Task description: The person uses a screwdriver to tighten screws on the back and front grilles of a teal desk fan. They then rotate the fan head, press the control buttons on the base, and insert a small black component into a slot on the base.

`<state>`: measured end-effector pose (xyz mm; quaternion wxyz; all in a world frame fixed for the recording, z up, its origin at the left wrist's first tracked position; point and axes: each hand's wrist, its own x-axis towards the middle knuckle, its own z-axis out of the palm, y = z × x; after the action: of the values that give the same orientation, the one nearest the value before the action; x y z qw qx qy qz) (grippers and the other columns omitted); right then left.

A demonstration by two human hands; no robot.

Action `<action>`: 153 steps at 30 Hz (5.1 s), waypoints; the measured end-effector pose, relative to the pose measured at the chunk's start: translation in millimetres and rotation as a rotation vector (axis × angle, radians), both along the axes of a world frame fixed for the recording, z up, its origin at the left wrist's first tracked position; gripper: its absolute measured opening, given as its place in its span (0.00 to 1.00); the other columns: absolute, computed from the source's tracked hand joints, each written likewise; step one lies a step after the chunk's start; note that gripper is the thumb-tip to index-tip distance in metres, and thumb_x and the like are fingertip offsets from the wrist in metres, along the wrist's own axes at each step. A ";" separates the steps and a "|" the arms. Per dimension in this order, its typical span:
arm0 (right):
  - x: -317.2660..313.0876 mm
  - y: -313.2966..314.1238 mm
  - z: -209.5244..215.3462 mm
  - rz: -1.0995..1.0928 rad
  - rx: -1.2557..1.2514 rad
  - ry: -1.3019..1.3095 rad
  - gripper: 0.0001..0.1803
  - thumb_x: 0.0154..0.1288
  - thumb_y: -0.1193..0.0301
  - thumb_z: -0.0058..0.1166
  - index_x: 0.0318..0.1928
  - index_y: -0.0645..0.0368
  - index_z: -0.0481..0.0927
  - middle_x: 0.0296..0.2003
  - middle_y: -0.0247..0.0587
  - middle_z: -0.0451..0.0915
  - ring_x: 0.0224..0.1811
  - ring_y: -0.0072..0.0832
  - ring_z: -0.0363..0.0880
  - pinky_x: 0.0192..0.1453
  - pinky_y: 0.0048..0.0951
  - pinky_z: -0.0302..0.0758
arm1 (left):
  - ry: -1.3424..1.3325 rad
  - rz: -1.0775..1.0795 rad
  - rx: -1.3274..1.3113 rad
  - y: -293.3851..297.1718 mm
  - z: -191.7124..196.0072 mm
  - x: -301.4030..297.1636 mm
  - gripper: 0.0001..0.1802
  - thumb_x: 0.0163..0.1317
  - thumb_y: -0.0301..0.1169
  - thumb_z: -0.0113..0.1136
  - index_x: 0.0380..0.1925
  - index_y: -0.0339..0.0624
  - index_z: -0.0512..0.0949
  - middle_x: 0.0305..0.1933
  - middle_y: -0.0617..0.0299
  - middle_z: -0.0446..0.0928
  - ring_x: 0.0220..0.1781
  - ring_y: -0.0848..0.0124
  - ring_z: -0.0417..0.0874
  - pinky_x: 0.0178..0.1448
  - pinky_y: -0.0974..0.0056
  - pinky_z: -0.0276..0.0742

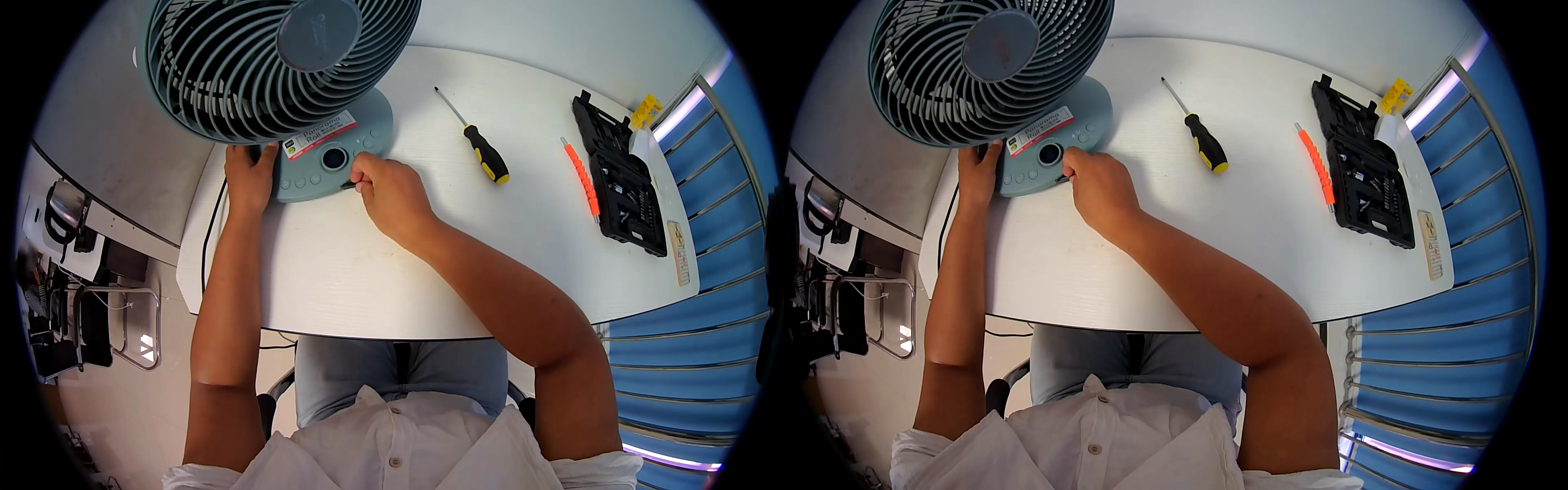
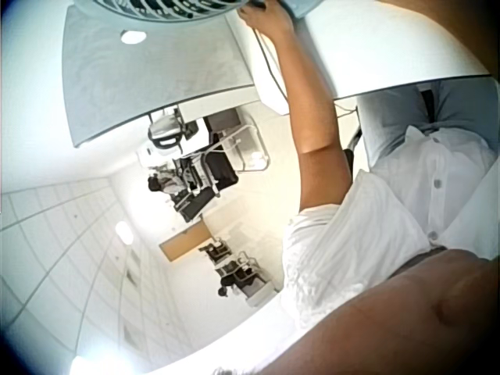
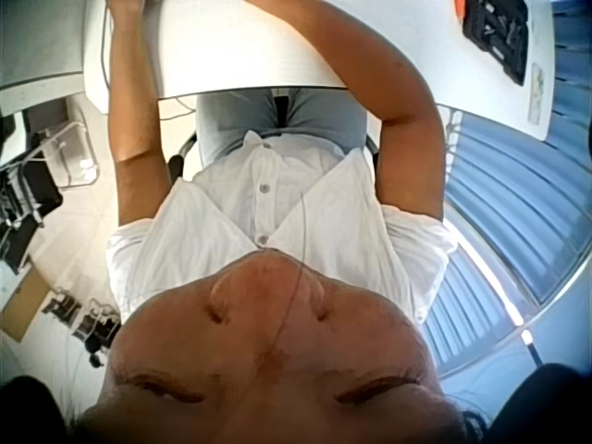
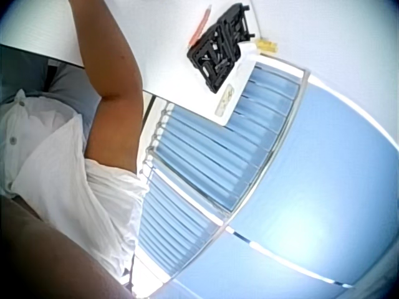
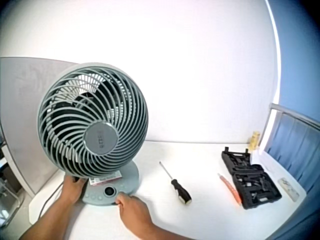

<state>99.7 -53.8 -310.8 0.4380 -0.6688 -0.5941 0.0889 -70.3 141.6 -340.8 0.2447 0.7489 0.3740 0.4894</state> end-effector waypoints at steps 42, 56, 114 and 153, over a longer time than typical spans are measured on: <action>-2.7 1.4 0.6 -0.006 0.004 0.132 0.09 0.57 0.82 0.55 0.35 0.59 0.71 0.25 0.47 0.78 0.30 0.45 0.78 0.34 0.41 0.74 | -0.009 -0.005 -0.015 0.4 -1.2 -1.2 0.22 0.61 0.35 0.60 0.53 0.35 0.74 0.56 0.45 0.72 0.58 0.50 0.74 0.64 0.54 0.66; -0.7 -2.1 7.9 0.041 -0.042 0.130 0.04 0.57 0.82 0.55 0.33 0.62 0.76 0.26 0.46 0.79 0.30 0.42 0.79 0.34 0.39 0.75 | 0.013 -0.008 -0.008 0.5 -0.3 -2.7 0.24 0.61 0.34 0.60 0.56 0.34 0.72 0.58 0.44 0.70 0.60 0.50 0.72 0.66 0.55 0.64; 5.1 -2.9 18.0 0.207 0.102 0.751 0.04 0.64 0.78 0.54 0.38 0.62 0.73 0.31 0.33 0.77 0.33 0.18 0.75 0.39 0.21 0.72 | 0.372 -0.151 0.511 -86.8 71.8 -15.1 0.31 0.48 0.39 0.70 0.55 0.44 0.76 0.60 0.59 0.76 0.65 0.55 0.72 0.66 0.50 0.66; -12.3 -12.4 22.6 0.228 0.323 0.647 0.07 0.68 0.80 0.50 0.46 0.64 0.74 0.37 0.40 0.79 0.37 0.22 0.79 0.46 0.23 0.77 | 0.175 -0.145 0.515 -101.5 63.8 -9.1 0.31 0.44 0.45 0.72 0.50 0.47 0.80 0.53 0.61 0.81 0.61 0.59 0.77 0.60 0.56 0.68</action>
<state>87.4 -66.2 -288.3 0.6903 -0.4580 -0.5018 0.2487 -79.4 40.2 -277.0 0.0474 0.8506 0.2026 0.4828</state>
